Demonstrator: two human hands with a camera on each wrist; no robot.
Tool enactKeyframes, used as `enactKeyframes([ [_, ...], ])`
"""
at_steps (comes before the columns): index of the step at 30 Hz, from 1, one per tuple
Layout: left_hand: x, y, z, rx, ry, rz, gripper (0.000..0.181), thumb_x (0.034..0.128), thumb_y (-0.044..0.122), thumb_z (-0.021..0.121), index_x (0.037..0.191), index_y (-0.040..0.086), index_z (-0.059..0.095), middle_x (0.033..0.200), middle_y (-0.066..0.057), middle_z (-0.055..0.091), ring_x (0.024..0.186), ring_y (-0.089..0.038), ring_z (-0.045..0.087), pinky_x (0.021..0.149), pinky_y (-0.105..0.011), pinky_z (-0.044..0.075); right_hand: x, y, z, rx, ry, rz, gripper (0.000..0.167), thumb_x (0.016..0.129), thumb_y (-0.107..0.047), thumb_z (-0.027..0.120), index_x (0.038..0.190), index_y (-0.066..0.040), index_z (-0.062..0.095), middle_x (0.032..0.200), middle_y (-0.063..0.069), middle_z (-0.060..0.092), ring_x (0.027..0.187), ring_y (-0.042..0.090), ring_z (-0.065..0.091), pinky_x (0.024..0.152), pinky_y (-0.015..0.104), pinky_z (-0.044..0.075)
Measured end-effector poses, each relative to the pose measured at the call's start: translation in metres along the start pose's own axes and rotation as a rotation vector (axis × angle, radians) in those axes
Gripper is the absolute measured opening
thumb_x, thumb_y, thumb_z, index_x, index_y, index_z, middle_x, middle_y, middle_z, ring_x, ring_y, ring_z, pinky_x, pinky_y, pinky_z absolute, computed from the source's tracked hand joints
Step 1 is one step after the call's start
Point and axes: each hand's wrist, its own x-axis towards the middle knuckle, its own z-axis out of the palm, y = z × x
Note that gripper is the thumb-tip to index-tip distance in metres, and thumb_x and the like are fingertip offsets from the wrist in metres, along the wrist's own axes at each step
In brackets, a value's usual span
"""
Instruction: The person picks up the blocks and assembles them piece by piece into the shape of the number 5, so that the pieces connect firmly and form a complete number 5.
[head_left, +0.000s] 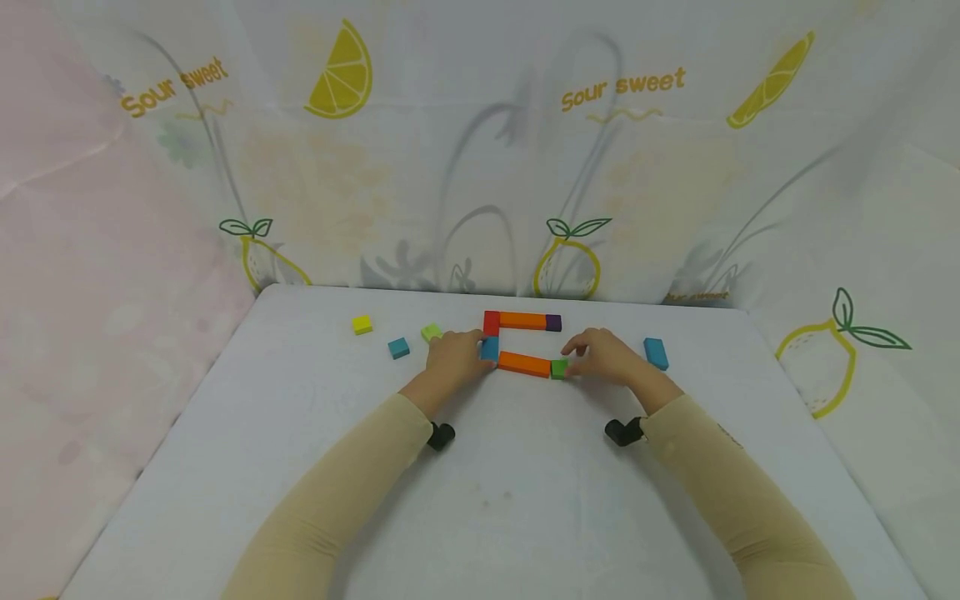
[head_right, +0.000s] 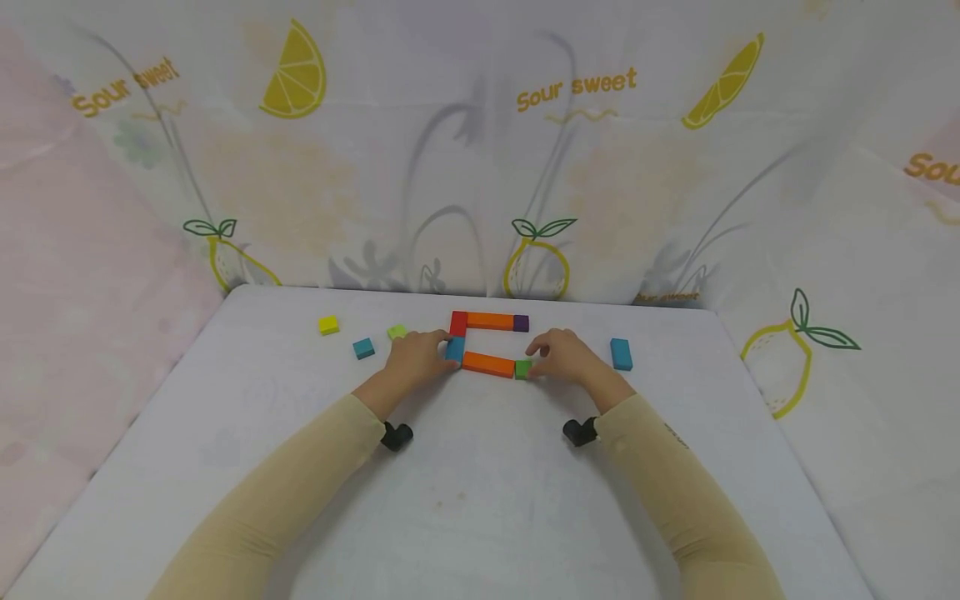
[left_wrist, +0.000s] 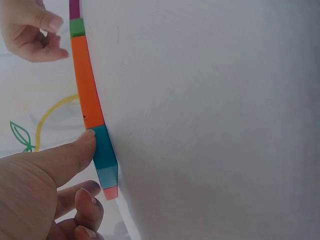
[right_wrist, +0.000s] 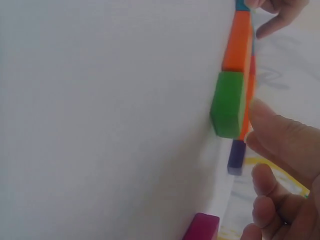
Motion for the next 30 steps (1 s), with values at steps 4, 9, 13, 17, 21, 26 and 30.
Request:
enactKeyframes([
  [4, 0.0, 0.0, 0.0, -0.001, 0.003, 0.002, 0.064, 0.0897, 0.046, 0.073, 0.143, 0.016, 0.056, 0.13, -0.009, 0.065, 0.115, -0.033, 0.058, 0.098, -0.05, 0.042, -0.005, 0.004, -0.011, -0.036, 0.053, -0.07, 0.033, 0.09, -0.02, 0.076, 0.12, -0.007, 0.072, 0.109, 0.014, 0.064, 0.101, 0.031, 0.054, 0.086, 0.044, 0.048],
  [9, 0.0, 0.0, 0.0, 0.003, 0.004, 0.002, 0.064, 0.0893, 0.047, 0.073, 0.142, 0.016, 0.056, 0.13, -0.009, 0.066, 0.114, -0.033, 0.058, 0.097, -0.05, 0.043, -0.013, 0.012, -0.026, -0.041, 0.084, -0.094, 0.034, 0.09, -0.017, 0.075, 0.12, -0.002, 0.07, 0.107, 0.017, 0.064, 0.1, 0.033, 0.054, 0.086, 0.045, 0.047],
  [13, 0.0, 0.0, 0.0, -0.005, 0.007, 0.004, 0.064, 0.0895, 0.046, 0.073, 0.142, 0.015, 0.056, 0.13, -0.009, 0.066, 0.114, -0.033, 0.058, 0.098, -0.05, 0.042, -0.021, 0.022, -0.035, -0.039, 0.094, -0.069, 0.035, 0.09, -0.016, 0.075, 0.12, 0.0, 0.069, 0.105, 0.018, 0.061, 0.098, 0.033, 0.052, 0.083, 0.045, 0.047],
  [17, 0.0, 0.0, 0.001, -0.007, 0.008, 0.007, 0.064, 0.0897, 0.046, 0.073, 0.143, 0.015, 0.056, 0.13, -0.009, 0.066, 0.115, -0.033, 0.058, 0.099, -0.051, 0.042, -0.028, 0.033, -0.04, -0.043, 0.092, -0.053, 0.035, 0.09, -0.016, 0.075, 0.12, 0.002, 0.069, 0.106, 0.019, 0.061, 0.099, 0.034, 0.052, 0.082, 0.046, 0.047],
  [21, -0.001, 0.0, 0.001, -0.007, 0.011, 0.007, 0.064, 0.09, 0.046, 0.073, 0.143, 0.014, 0.056, 0.13, -0.009, 0.066, 0.115, -0.033, 0.058, 0.1, -0.051, 0.042, -0.034, 0.045, -0.039, -0.027, 0.082, -0.033, 0.035, 0.089, -0.019, 0.076, 0.117, 0.001, 0.069, 0.106, 0.019, 0.061, 0.1, 0.035, 0.053, 0.082, 0.047, 0.047],
  [26, -0.001, 0.0, 0.001, -0.006, 0.01, 0.006, 0.063, 0.0906, 0.045, 0.072, 0.143, 0.014, 0.055, 0.131, -0.009, 0.065, 0.116, -0.034, 0.058, 0.1, -0.051, 0.042, -0.036, 0.057, -0.034, -0.016, 0.065, 0.006, 0.034, 0.089, -0.021, 0.076, 0.115, 0.0, 0.071, 0.106, 0.019, 0.061, 0.1, 0.035, 0.055, 0.084, 0.049, 0.047],
  [30, 0.0, -0.001, 0.002, -0.004, 0.008, 0.006, 0.063, 0.0905, 0.045, 0.072, 0.142, 0.014, 0.056, 0.13, -0.009, 0.065, 0.115, -0.034, 0.059, 0.1, -0.051, 0.042, -0.036, 0.062, -0.03, -0.001, 0.066, 0.01, 0.031, 0.089, -0.02, 0.076, 0.111, 0.001, 0.071, 0.105, 0.019, 0.061, 0.099, 0.035, 0.055, 0.086, 0.05, 0.047],
])
